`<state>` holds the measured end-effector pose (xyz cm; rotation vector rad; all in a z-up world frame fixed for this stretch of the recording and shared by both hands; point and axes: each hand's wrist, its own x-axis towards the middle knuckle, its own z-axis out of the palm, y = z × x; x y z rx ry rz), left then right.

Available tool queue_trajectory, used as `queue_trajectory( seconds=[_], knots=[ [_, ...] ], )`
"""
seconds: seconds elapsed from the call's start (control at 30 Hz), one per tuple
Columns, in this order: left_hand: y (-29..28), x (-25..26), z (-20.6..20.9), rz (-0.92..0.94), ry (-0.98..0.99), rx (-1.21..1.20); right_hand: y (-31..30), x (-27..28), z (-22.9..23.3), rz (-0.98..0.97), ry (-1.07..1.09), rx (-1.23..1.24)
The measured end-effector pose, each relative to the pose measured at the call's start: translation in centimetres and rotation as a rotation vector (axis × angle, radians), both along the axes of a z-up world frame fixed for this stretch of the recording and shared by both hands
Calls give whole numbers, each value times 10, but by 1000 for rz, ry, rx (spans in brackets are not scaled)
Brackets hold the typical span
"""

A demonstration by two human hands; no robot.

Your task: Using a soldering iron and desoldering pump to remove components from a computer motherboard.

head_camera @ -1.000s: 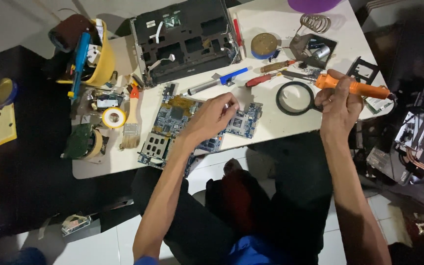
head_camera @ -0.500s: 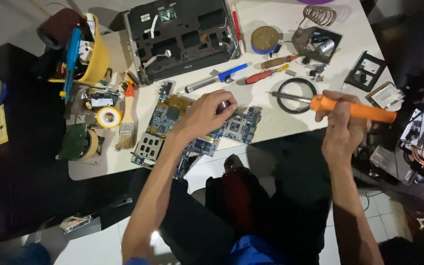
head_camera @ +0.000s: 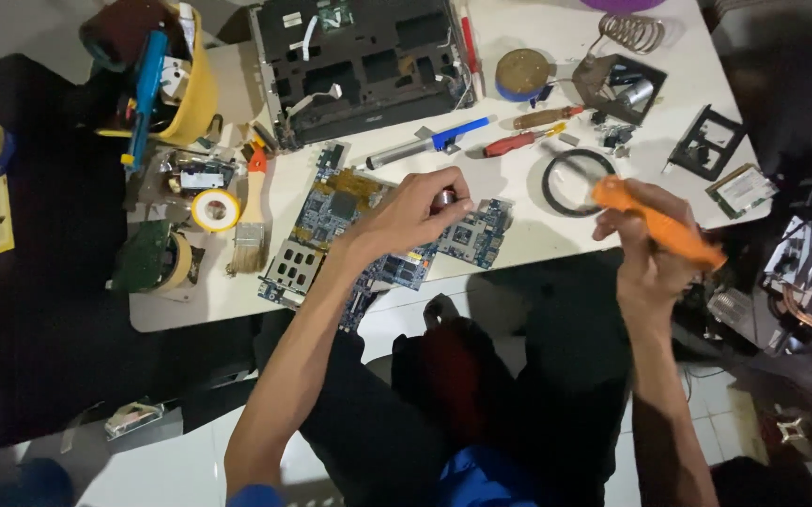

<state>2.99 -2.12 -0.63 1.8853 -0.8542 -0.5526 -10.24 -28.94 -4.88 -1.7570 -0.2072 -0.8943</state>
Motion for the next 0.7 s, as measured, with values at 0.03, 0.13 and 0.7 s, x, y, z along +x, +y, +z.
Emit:
queue_trajectory(
  seconds=[0.03,0.13,0.7],
  knots=[
    [-3,-2,1,0,-5,-5,5,3,-2,0,-5,-5],
    [-16,-11,2,-19,15,-142,21,12,-9,24,-142,-26],
    [-24,-14,-8,27,215,-369,67,23,47,-169,-117,-496]
  ],
)
